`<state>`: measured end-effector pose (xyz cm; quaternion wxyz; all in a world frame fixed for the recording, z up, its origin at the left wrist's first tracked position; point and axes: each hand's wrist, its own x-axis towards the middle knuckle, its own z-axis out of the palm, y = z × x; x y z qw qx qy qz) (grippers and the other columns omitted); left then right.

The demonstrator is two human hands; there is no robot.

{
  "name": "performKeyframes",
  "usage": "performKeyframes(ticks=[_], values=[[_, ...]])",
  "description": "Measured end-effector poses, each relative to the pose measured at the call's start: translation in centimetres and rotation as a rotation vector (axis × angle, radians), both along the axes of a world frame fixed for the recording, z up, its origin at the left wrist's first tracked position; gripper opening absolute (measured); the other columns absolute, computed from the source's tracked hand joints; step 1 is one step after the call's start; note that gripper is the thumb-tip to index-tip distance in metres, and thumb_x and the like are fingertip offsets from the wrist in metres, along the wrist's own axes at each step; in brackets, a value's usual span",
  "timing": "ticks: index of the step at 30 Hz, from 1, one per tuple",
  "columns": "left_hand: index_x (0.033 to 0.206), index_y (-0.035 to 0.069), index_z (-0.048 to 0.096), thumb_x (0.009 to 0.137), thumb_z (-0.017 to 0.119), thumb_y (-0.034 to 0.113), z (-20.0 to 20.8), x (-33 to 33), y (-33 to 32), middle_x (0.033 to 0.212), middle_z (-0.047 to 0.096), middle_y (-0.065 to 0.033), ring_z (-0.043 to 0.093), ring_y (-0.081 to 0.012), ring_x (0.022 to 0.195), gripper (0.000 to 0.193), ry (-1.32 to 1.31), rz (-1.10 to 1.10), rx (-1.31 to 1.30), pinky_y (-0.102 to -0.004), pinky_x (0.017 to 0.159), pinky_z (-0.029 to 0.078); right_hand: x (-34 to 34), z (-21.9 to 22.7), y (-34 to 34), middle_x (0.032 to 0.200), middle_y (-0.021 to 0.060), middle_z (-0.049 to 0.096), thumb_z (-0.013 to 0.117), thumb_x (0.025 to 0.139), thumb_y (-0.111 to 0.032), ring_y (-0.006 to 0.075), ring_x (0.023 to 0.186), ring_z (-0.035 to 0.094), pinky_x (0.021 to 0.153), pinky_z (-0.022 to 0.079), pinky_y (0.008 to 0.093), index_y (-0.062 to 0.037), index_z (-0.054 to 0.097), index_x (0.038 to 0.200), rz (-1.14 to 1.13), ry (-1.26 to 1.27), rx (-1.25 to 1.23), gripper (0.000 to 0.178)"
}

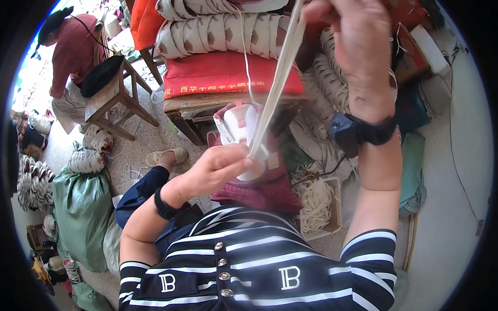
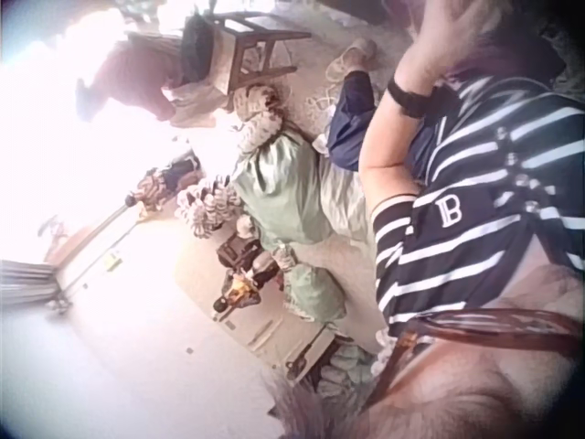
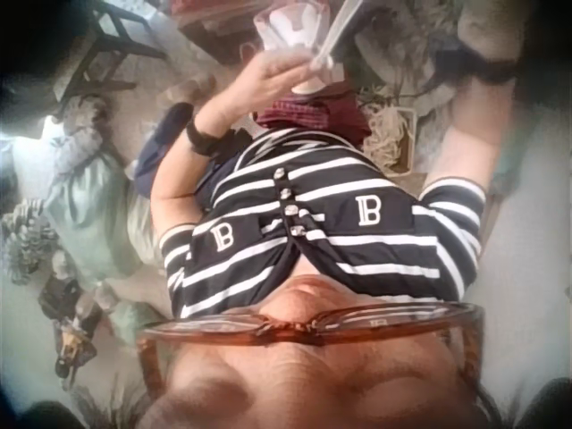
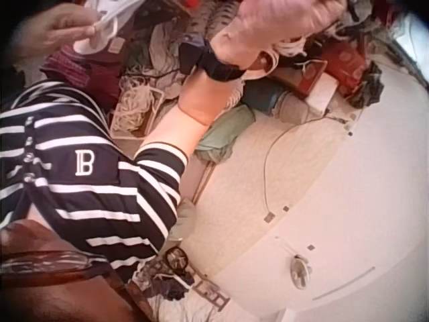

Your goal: The person sits on the floor and laces a white sneaker with pink accents. They thread the white shoelaces through the eyelets, pull them tight, and tie a knot to secure the shoe.

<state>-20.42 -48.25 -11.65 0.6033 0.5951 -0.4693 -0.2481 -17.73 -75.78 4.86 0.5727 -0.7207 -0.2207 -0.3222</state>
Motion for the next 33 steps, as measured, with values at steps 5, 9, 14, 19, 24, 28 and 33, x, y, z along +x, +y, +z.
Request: performKeyframes(ticks=[5, 9, 14, 19, 24, 28, 33], values=[[0.101, 0.000, 0.069, 0.105, 0.052, 0.023, 6.7, 0.4, 2.2, 0.074, 0.056, 0.0034, 0.050, -0.0059, 0.070, 0.028, 0.395, 0.129, -0.308, -0.0243, 0.062, 0.043, -0.9, -6.9, -0.9, 0.100, 0.0047, 0.068, 0.058, 0.098, -0.015, 0.0096, 0.084, 0.063, 0.076, 0.052, 0.0242, -0.0046, 0.064, 0.124, -0.259, 0.572, -0.331, 0.028], [0.102, -0.001, 0.065, 0.107, 0.048, 0.026, 2.3, 3.4, 2.9, 0.069, 0.043, 0.0077, 0.037, -0.0009, 0.062, 0.033, 0.524, 0.337, -0.311, -0.0192, 0.050, 0.029, -4.4, -13.4, 2.0, 0.097, 0.0112, 0.064, 0.067, 0.088, -0.016, 0.0234, 0.088, 0.064, 0.083, 0.051, 0.0331, -0.0056, 0.071, 0.100, -0.016, 0.686, -0.537, 0.017], [0.100, -0.001, 0.065, 0.107, 0.048, 0.025, -3.1, 4.3, 2.8, 0.068, 0.038, 0.0087, 0.035, -0.0024, 0.061, 0.033, 0.564, 0.538, -0.271, -0.0202, 0.051, 0.032, -7.9, -19.0, 4.7, 0.086, 0.0087, 0.057, 0.073, 0.082, -0.016, 0.0213, 0.076, 0.058, 0.071, 0.048, 0.0327, -0.0035, 0.066, 0.094, 0.018, 0.742, -0.594, 0.019], [0.098, 0.004, 0.067, 0.106, 0.048, 0.023, -5.0, 3.0, 2.8, 0.071, 0.043, 0.0070, 0.036, -0.0011, 0.065, 0.028, 0.353, 0.626, 0.069, -0.0212, 0.058, 0.030, -8.0, -20.3, 3.5, 0.079, -0.0020, 0.054, 0.076, 0.085, -0.013, 0.0060, 0.068, 0.049, 0.063, 0.042, 0.0279, -0.0022, 0.066, 0.096, 0.325, 0.954, -0.314, 0.018], [0.086, 0.001, 0.060, 0.094, 0.066, 0.014, -11.5, 0.7, 2.3, 0.069, 0.044, -0.0040, 0.042, -0.0146, 0.062, 0.017, -0.115, 0.710, 0.309, -0.0322, 0.057, 0.037, -8.5, -19.3, 1.9, 0.088, -0.0007, 0.062, 0.068, 0.093, -0.012, 0.0063, 0.081, 0.058, 0.075, 0.047, 0.0240, -0.0002, 0.068, 0.094, 0.439, 1.129, -0.161, 0.012], [0.085, 0.000, 0.057, 0.081, 0.075, 0.010, -10.0, -0.1, 0.9, 0.069, 0.042, -0.0082, 0.045, -0.0223, 0.062, 0.021, -0.308, 0.709, 0.257, -0.0366, 0.058, 0.038, -8.8, -20.1, 1.2, 0.083, -0.0017, 0.061, 0.068, 0.095, -0.018, 0.0062, 0.082, 0.057, 0.076, 0.046, 0.0230, -0.0009, 0.069, 0.090, 0.435, 1.187, -0.089, 0.018], [0.092, 0.004, 0.061, 0.092, 0.071, 0.018, -9.6, 0.1, 1.6, 0.074, 0.050, 0.0001, 0.047, -0.0144, 0.062, 0.017, 0.619, 0.481, 0.225, -0.0273, 0.057, 0.039, -9.0, -20.6, 0.2, 0.077, -0.0033, 0.060, 0.064, 0.098, -0.026, 0.0034, 0.071, 0.051, 0.067, 0.040, 0.0200, -0.0049, 0.067, 0.083, 0.456, 1.204, 0.001, 0.026]])
